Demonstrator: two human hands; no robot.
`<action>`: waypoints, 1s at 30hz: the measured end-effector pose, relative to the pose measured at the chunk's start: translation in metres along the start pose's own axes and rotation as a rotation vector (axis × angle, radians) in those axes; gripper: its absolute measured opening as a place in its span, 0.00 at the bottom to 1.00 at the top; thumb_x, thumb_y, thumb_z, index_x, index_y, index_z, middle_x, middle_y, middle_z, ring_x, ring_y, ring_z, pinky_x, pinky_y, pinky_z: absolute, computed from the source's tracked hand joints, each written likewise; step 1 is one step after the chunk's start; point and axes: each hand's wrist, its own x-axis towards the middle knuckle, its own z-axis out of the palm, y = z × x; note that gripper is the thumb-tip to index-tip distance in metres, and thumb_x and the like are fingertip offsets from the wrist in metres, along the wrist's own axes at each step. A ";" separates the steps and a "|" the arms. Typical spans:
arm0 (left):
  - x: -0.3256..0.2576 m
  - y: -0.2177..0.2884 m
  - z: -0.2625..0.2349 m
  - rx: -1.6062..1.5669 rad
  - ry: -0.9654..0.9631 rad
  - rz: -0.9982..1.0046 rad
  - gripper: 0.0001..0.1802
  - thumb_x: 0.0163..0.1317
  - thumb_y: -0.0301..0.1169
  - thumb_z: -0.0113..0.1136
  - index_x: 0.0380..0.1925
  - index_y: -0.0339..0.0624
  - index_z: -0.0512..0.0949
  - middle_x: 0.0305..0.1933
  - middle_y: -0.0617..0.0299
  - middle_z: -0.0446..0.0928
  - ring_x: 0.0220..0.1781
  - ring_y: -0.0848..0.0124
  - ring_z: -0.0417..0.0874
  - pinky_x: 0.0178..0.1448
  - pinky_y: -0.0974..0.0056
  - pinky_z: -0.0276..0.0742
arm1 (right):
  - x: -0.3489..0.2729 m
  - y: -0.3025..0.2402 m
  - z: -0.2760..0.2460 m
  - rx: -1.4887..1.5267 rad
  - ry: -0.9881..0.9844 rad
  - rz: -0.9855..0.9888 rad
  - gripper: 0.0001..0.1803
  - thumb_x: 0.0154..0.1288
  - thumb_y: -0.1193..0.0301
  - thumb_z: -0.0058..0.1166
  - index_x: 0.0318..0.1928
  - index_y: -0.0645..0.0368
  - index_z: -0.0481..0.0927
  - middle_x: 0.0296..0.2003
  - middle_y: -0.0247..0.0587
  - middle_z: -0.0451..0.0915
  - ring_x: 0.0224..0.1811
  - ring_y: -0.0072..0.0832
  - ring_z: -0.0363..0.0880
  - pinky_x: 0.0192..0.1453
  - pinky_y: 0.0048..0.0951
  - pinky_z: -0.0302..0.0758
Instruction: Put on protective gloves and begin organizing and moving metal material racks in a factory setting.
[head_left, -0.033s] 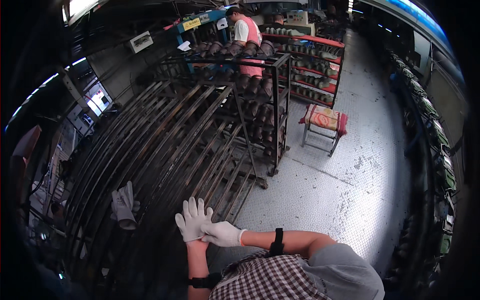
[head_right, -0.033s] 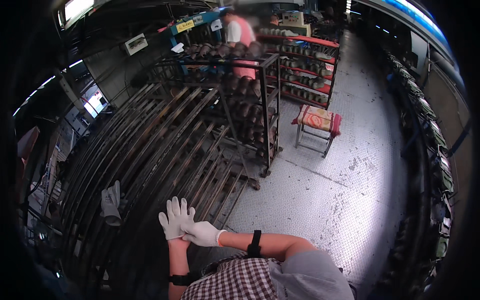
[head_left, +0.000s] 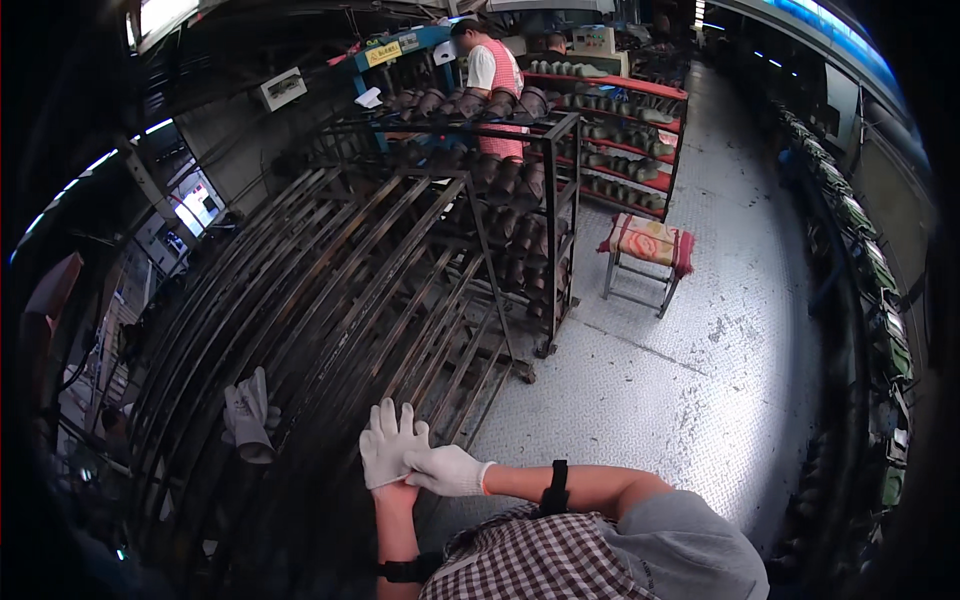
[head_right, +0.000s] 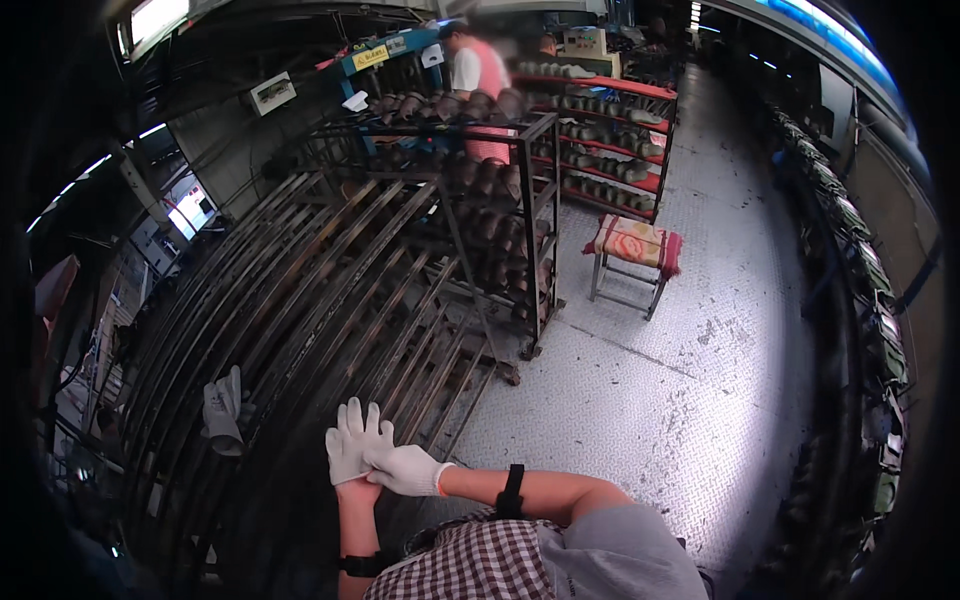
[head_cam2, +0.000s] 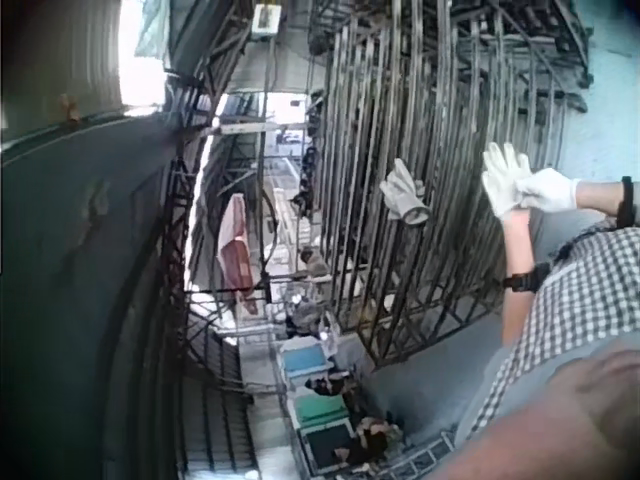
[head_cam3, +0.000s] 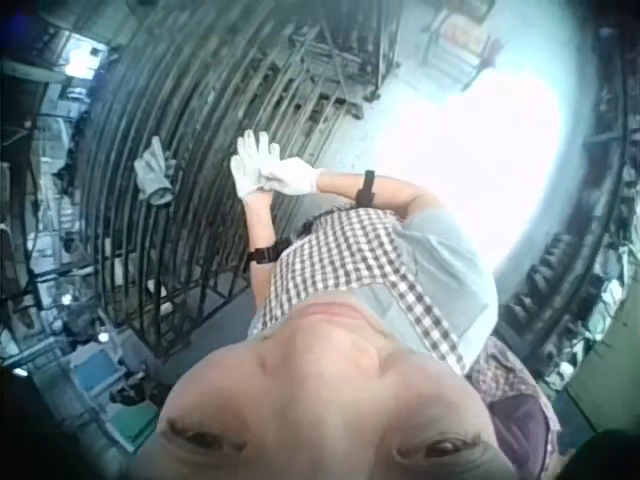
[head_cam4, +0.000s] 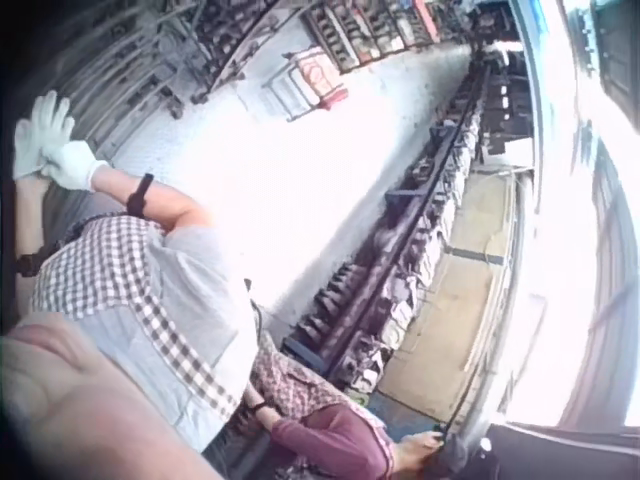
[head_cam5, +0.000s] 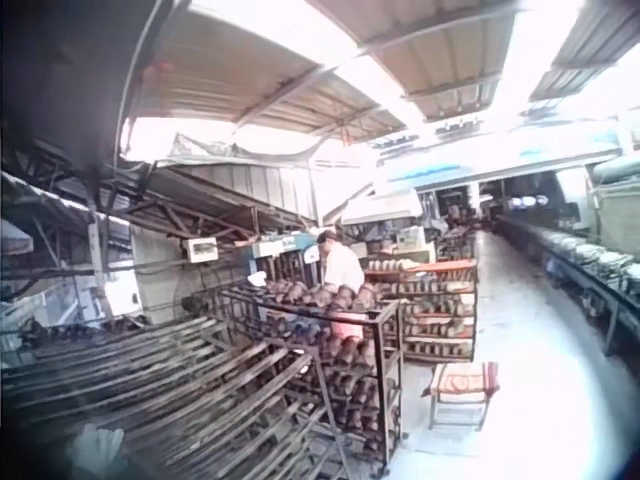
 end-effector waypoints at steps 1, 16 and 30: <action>-0.008 -0.004 0.008 0.127 0.073 -0.022 0.41 0.68 0.65 0.33 0.71 0.49 0.55 0.74 0.61 0.58 0.74 0.48 0.55 0.69 0.36 0.56 | -0.004 -0.003 -0.003 -0.029 -0.035 0.090 0.10 0.64 0.63 0.55 0.39 0.53 0.72 0.28 0.46 0.77 0.34 0.48 0.80 0.38 0.44 0.76; -0.003 0.004 0.000 0.115 0.140 -0.019 0.33 0.72 0.54 0.40 0.69 0.47 0.58 0.70 0.51 0.60 0.72 0.54 0.58 0.72 0.51 0.57 | 0.004 0.005 -0.007 0.055 -0.210 0.061 0.12 0.66 0.62 0.52 0.42 0.55 0.74 0.32 0.51 0.79 0.36 0.49 0.80 0.41 0.45 0.76; 0.011 -0.022 0.074 0.408 0.395 0.000 0.31 0.72 0.53 0.42 0.65 0.44 0.68 0.51 0.52 0.78 0.51 0.64 0.78 0.60 0.63 0.72 | -0.003 -0.022 -0.020 0.202 -0.252 -0.229 0.08 0.66 0.67 0.54 0.40 0.55 0.72 0.28 0.46 0.77 0.33 0.46 0.79 0.39 0.41 0.74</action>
